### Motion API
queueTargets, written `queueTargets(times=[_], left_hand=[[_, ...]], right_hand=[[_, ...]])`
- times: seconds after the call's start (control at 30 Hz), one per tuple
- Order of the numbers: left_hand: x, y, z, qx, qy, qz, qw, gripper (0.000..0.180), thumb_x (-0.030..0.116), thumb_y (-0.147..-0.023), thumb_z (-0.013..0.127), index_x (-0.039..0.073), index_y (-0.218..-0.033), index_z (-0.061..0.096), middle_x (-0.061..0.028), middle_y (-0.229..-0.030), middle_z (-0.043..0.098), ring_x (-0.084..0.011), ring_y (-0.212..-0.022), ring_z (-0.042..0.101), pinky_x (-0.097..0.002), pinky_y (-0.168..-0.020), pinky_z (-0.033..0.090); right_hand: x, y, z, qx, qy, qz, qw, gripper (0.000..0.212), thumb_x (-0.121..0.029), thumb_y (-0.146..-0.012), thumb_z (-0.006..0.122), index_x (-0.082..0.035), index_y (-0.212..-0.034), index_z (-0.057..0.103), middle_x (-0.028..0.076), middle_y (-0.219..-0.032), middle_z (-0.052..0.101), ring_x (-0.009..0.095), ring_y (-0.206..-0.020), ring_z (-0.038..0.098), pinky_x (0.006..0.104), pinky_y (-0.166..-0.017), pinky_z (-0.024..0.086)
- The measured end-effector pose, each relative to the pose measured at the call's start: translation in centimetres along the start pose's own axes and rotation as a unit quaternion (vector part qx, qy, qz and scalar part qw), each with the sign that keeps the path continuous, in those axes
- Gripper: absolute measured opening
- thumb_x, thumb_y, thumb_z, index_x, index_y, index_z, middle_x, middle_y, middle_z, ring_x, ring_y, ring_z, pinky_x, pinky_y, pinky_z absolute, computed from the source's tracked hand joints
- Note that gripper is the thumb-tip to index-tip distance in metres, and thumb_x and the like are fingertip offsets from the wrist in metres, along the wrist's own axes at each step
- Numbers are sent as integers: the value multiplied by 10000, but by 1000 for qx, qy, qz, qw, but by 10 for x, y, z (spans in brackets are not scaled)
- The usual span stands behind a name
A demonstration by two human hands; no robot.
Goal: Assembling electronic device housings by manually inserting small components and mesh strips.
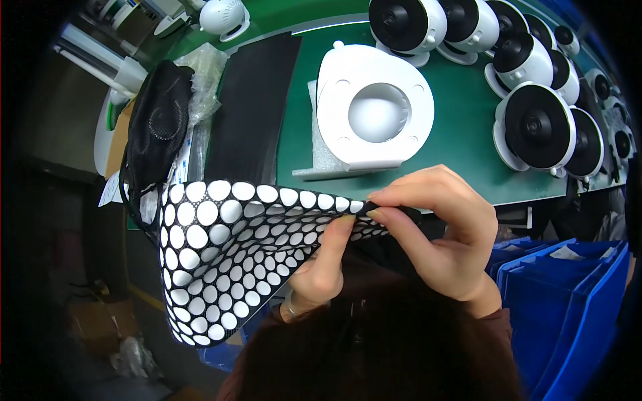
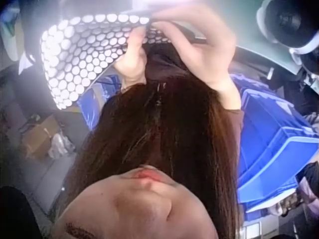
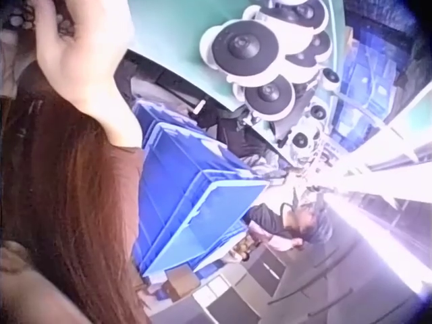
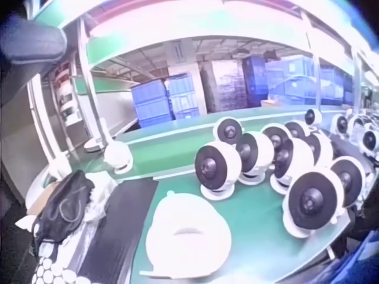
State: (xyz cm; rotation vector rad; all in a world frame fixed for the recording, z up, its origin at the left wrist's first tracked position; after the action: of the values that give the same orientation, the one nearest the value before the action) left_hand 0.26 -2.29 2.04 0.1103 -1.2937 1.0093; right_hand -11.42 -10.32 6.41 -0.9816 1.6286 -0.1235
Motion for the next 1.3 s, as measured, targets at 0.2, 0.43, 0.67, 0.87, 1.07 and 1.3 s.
queueTargets(times=[0.2, 0.43, 0.67, 0.87, 1.07, 1.3], left_hand=[[-3, 1, 0, 2, -8, 17, 1000, 276, -62, -697, 523, -60, -964, 452, -93, -904, 544, -134, -790, 524, -204, -736, 393], [-17, 5, -20, 114, 2, -2, 993, 646, -125, -652, 472, 15, -1219, 196, -117, -1040, 431, -198, -923, 464, -301, -843, 361], [-31, -4, -25, 43, -76, -111, 990, 419, -72, -692, 530, -67, -1077, 364, -123, -995, 499, -143, -825, 507, -206, -755, 388], [-49, -10, -17, 47, 98, -219, 970, 394, -118, -677, 506, -72, -1049, 385, -172, -934, 545, -119, -737, 519, -194, -643, 419], [-43, -20, -10, 45, 137, -159, 977, 253, -117, -670, 537, -70, -918, 515, -112, -827, 569, -134, -698, 552, -197, -647, 447], [-39, -24, -12, 31, 114, -122, 986, 192, -108, -658, 566, -54, -841, 552, -88, -781, 577, -122, -667, 556, -188, -612, 447]], right_hand=[[1, 1, -2, 39, -8, 24, 999, 158, 77, -594, 609, 15, -734, 574, 86, -726, 583, 162, -666, 548, 216, -619, 413], [26, -3, 7, -5, -130, 129, 983, 108, 58, -619, 602, 22, -715, 567, 82, -731, 581, 142, -683, 543, 214, -633, 409], [-3, -12, -16, 58, -35, -4, 998, 54, 49, -670, 541, 30, -711, 513, 128, -789, 577, 158, -754, 531, 240, -687, 396], [6, -27, -1, 54, 74, 23, 996, 71, 23, -695, 555, 53, -759, 546, 133, -816, 588, 134, -695, 545, 206, -624, 418], [14, -31, 9, 44, 100, 72, 991, 50, 21, -688, 564, 45, -730, 552, 82, -715, 584, 100, -639, 531, 189, -602, 410], [9, -33, 11, 54, 122, 36, 990, 48, 15, -678, 573, 32, -716, 548, 56, -652, 551, 89, -579, 485, 184, -547, 377]])
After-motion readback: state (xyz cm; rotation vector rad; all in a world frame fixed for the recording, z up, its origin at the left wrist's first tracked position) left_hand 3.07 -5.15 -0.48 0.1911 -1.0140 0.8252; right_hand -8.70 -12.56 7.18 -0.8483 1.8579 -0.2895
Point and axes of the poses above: each hand's wrist, its own y-axis away from the middle knuckle, its own z-axis out of the palm, x = y × z, the point moved 9 cm from there along -y, towards the middle knuckle
